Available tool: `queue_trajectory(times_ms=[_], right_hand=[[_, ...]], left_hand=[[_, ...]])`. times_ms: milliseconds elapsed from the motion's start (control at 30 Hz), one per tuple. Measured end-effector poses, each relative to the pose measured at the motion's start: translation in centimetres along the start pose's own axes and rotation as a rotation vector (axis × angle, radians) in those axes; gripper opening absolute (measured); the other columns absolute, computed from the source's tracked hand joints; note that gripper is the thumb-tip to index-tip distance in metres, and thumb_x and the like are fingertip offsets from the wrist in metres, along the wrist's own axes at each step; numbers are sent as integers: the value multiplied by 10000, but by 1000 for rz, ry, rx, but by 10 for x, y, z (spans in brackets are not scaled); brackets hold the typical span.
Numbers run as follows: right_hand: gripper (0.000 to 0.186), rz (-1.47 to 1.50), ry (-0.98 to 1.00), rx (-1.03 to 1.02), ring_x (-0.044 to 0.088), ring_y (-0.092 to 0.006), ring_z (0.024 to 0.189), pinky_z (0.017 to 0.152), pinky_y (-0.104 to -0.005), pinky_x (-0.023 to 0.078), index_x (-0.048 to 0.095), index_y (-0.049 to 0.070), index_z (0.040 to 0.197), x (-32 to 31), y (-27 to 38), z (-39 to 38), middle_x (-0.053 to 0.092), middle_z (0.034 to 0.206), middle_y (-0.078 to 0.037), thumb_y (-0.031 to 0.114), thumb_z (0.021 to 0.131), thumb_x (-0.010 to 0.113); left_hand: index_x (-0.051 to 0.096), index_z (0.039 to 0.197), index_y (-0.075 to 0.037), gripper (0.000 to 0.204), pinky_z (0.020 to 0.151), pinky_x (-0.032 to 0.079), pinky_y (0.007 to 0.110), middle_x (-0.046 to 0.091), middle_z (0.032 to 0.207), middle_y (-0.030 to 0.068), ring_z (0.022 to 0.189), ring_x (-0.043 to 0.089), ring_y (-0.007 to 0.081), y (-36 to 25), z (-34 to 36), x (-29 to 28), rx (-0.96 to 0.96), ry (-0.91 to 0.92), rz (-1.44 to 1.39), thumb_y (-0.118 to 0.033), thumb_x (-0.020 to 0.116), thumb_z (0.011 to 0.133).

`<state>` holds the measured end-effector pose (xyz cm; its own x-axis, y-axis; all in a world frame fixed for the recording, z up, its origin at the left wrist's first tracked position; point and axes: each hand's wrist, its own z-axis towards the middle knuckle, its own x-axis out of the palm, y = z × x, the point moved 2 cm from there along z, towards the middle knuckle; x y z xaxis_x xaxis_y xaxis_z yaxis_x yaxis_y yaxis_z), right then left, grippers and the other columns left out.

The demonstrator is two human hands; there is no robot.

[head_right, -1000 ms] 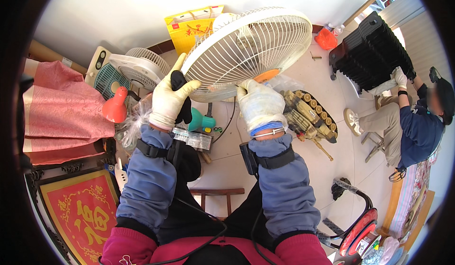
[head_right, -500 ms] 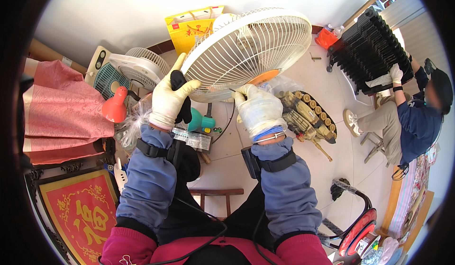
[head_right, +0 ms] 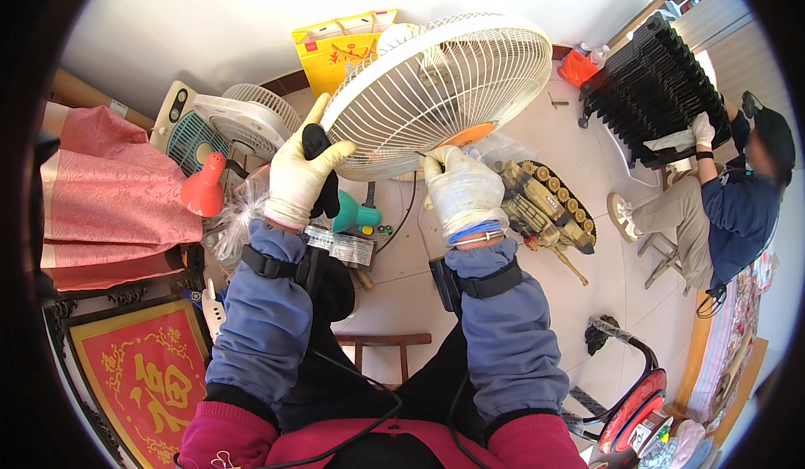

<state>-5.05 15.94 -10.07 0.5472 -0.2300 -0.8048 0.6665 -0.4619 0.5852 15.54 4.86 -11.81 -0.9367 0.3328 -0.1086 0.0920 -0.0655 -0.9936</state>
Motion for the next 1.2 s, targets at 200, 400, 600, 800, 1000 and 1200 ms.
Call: queue_trajectory(times_ms=[200, 400, 600, 800, 1000, 1200], right_hand=[[232, 39, 37, 45, 712, -206, 635, 679, -361, 556, 726, 150, 1001, 0, 3, -3, 725, 721, -55, 362, 973, 635], [220, -21, -47, -46, 707, -219, 618, 647, -361, 558, 730, 150, 1011, 3, 7, -9, 726, 736, -63, 348, 972, 643], [197, -181, -244, -215, 697, -231, 587, 611, -370, 553, 732, 150, 991, 17, 10, -11, 715, 708, -69, 332, 962, 664], [190, 143, -82, -91, 696, -231, 567, 593, -361, 543, 733, 148, 975, 22, 19, -18, 712, 693, -75, 327, 960, 671], [224, 256, 51, 61, 704, -208, 580, 623, -357, 546, 730, 152, 993, 16, 25, -15, 723, 719, -68, 358, 972, 645], [241, -93, 38, 88, 715, -232, 639, 700, -391, 557, 733, 178, 1003, 5, 7, -1, 715, 692, -52, 390, 978, 620]], left_hand=[[478, 1515, -83, 864, 945, 495, 262, 716, 1214, 49, 1031, 624, 77, 0, 0, 1, -8, 4, -32, -261, 888, 776], [474, 1517, -79, 864, 952, 493, 262, 713, 1232, 54, 1043, 621, 76, 0, 0, 1, -4, 12, -29, -250, 887, 777], [473, 1516, -71, 860, 965, 488, 259, 705, 1251, 58, 1057, 620, 81, 0, 0, 0, -2, 10, -27, -245, 886, 781], [469, 1516, -63, 862, 972, 487, 259, 695, 1271, 59, 1076, 618, 85, 0, 0, 0, -20, 19, -56, -236, 887, 782], [473, 1515, -65, 861, 968, 487, 259, 698, 1265, 53, 1072, 619, 83, -1, -1, 1, -33, 14, -42, -240, 888, 781], [477, 1513, -71, 861, 969, 487, 263, 700, 1260, 60, 1071, 623, 89, -2, -1, 0, -15, 6, -15, -244, 888, 776]])
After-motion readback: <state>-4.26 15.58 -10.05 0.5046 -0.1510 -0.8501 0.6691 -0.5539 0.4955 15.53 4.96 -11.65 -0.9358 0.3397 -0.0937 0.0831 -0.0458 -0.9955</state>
